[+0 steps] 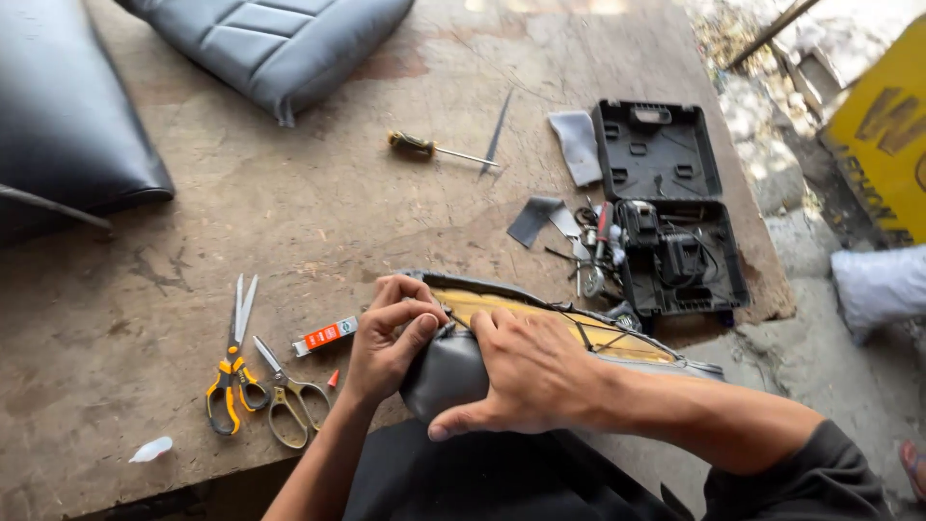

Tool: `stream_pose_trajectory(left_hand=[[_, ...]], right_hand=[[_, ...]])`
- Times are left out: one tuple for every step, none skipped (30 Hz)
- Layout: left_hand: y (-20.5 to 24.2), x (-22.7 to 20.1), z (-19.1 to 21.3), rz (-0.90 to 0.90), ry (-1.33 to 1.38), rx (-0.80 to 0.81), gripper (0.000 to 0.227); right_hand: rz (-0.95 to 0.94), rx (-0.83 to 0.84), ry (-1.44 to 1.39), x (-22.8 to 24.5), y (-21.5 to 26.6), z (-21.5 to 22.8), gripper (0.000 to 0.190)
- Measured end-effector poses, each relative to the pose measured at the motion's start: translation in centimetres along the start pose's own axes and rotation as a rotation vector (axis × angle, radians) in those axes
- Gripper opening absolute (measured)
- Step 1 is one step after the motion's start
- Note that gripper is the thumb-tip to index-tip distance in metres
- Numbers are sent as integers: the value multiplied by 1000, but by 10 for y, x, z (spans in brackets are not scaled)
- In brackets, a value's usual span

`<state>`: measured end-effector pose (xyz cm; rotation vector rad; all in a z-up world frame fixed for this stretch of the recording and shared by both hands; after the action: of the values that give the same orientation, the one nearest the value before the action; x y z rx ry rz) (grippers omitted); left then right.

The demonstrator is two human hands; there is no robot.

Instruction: The person repairs a damaged car seat by applying glue to the edges of the upholstery and pressing the material down to secure it. They work along the perimeter of the seat, smoothing the fabric and ensuring it adheres to the frame.

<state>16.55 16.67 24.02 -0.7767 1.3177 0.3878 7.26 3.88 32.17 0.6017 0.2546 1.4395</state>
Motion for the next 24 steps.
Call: stream_pose_trajectory(left_hand=[[1, -7, -1, 6, 6, 18, 25], [-1, -13, 0, 25, -86, 65, 31], [-4, -20, 0, 43, -179, 112, 42], [-4, -30, -3, 42, -182, 125, 42], [-4, -36, -3, 121, -233, 113, 34], [-2, -42, -3, 207, -284, 89, 30], [-2, -45, -4, 211, -287, 91, 30], [-1, -46, -2, 281, -325, 64, 31], [-1, -47, 1, 351, -363, 37, 32], [1, -45, 4, 361, -369, 24, 32], [4, -41, 9, 399, -350, -9, 31], [8, -37, 14, 439, -328, -45, 30], [13, -37, 16, 451, -333, -60, 30], [18, -36, 18, 454, -326, -74, 28], [22, -35, 20, 456, -319, -87, 26], [27, -36, 18, 472, -321, -108, 26], [31, -39, 17, 465, -313, -144, 26], [34, -42, 16, 453, -308, -180, 26], [34, -47, 15, 465, -315, -200, 26], [33, -52, 15, 478, -350, -220, 25], [32, -57, 14, 492, -385, -239, 25], [32, -59, 14, 504, -390, -252, 25], [33, -60, 12, 541, -407, -265, 25], [33, -61, 11, 575, -424, -272, 26]], right_hand=[[-14, 2, -14, -1, 3, 4, 108], [-38, 26, -64, -3, 3, 10, 107], [-62, 50, -115, -5, 4, 15, 105], [-68, 44, -126, -5, 5, 17, 105], [-49, 87, -144, -3, 5, 17, 106], [-22, 136, -157, -1, 4, 17, 107], [-20, 138, -161, -2, 2, 15, 107], [-1, 170, -184, -1, -2, 13, 102], [17, 203, -205, 0, -7, 10, 97], [33, 210, -203, -2, -12, 7, 97], [86, 202, -234, -1, -17, 5, 93], [139, 199, -264, 0, -22, 3, 89], [156, 210, -261, -2, -28, 1, 89], [160, 246, -256, -4, -34, -1, 77], [163, 282, -250, -6, -41, -4, 66], [183, 298, -243, -10, -47, -9, 66], [209, 262, -388, -13, -53, -10, 60], [235, 222, -533, -17, -60, -11, 55], [255, 237, -528, -20, -66, -17, 55], [335, 204, -692, -22, -70, -20, 47], [414, 173, -858, -24, -75, -22, 40], [425, 187, -858, -25, -77, -26, 40], [449, 164, -898, -28, -78, -27, 37], [471, 135, -939, -30, -79, -28, 35]])
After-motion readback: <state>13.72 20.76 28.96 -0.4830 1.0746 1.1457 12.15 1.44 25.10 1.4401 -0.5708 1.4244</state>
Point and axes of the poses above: each hand's wrist, its own y-axis away from the middle knuckle, its own z-axis out of the back of the hand, x = y × z, the point moved 5 cm from there along -y, towards the middle knuckle, and after that the axes turned 5 degrees about x, right-handed, at the moved point
